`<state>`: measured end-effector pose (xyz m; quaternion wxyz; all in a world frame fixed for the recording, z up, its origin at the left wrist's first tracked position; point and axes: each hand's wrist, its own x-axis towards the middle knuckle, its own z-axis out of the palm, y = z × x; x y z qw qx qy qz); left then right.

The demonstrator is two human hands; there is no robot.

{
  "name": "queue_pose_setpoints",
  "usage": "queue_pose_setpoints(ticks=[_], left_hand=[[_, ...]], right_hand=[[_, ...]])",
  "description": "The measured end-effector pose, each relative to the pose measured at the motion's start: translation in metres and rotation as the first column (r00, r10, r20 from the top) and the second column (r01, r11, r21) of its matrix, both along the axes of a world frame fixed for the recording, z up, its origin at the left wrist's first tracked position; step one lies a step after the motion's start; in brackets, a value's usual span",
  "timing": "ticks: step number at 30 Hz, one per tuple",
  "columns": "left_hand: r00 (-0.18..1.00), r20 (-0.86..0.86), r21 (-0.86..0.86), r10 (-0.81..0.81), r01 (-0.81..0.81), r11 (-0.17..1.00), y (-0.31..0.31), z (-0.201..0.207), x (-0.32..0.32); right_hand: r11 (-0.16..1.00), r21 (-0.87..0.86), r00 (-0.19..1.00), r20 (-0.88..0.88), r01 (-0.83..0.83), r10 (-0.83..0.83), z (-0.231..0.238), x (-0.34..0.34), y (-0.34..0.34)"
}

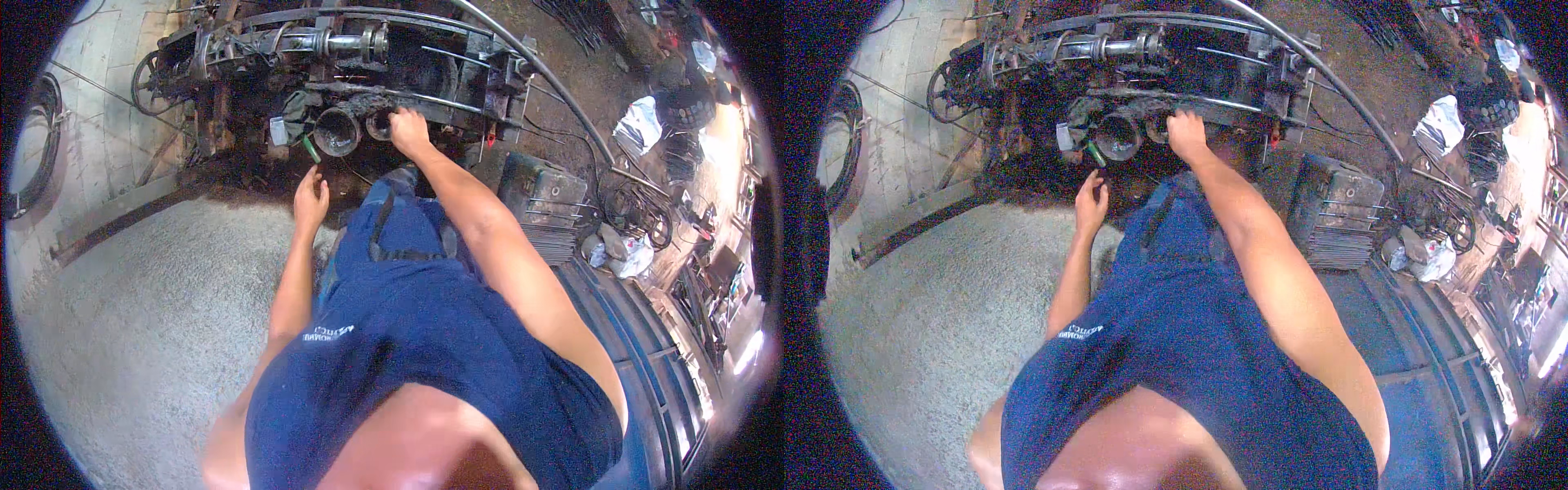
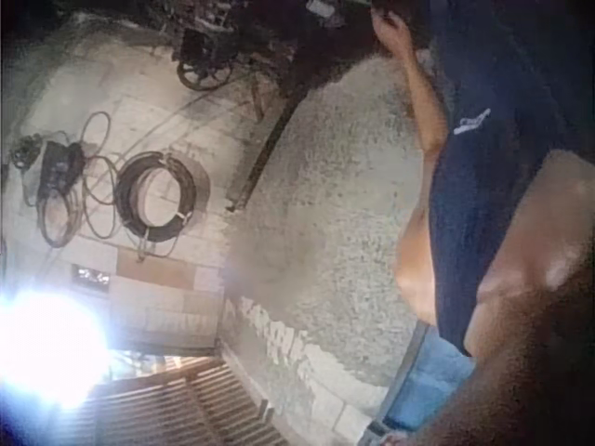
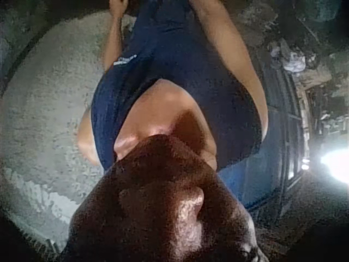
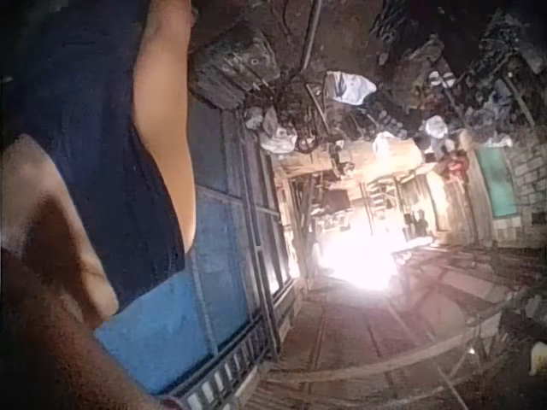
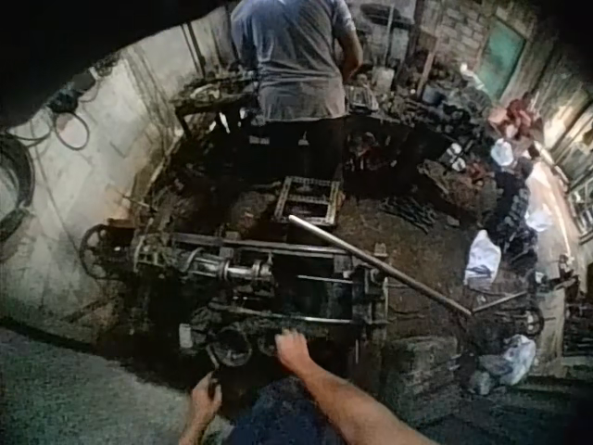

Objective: Bending metal rods using a manual bending machine.

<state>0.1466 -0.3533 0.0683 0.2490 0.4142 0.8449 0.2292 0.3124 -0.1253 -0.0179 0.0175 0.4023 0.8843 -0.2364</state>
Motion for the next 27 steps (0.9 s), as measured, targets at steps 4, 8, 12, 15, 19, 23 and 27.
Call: queue_pose_setpoints(ticks=[4, 8, 12, 15, 19, 23, 27], left_hand=[[1.0, -0.019, -0.042, 0.023, -0.024, 0.999, -0.021, 0.011, -0.008], [0.999, -0.035, -0.061, 0.033, -0.036, 0.998, -0.031, 0.007, -0.012], [0.998, 0.022, -0.01, 0.058, -0.057, 0.998, -0.011, 0.002, -0.016], [0.995, -0.054, 0.043, -0.084, 0.086, 0.995, 0.034, 0.016, -0.019], [0.957, -0.132, 0.214, -0.259, 0.283, 0.935, 0.116, 0.033, -0.01], [0.91, -0.196, 0.289, -0.367, 0.411, 0.865, 0.178, 0.034, -0.006], [0.871, -0.225, 0.356, -0.437, 0.491, 0.795, 0.222, 0.043, 0.006]], right_hand=[[0.997, 0.081, 0.997, 0.077, 0.007, -0.013, -0.007, -0.007, -0.008], [0.989, 0.117, 0.994, 0.036, 0.095, -0.1, -0.006, -0.006, -0.008], [0.971, -0.112, 0.951, -0.208, 0.21, -0.229, 0.018, 0.005, 0.014], [0.944, 0.054, 0.831, -0.492, 0.326, -0.259, 0.062, 0.033, 0.073], [0.911, 0.137, 0.838, -0.463, 0.389, -0.288, 0.067, 0.056, 0.142], [0.945, 0.104, 0.892, -0.376, 0.31, -0.251, 0.061, 0.055, 0.166], [0.963, 0.093, 0.92, -0.328, 0.255, -0.212, 0.057, 0.054, 0.172]])
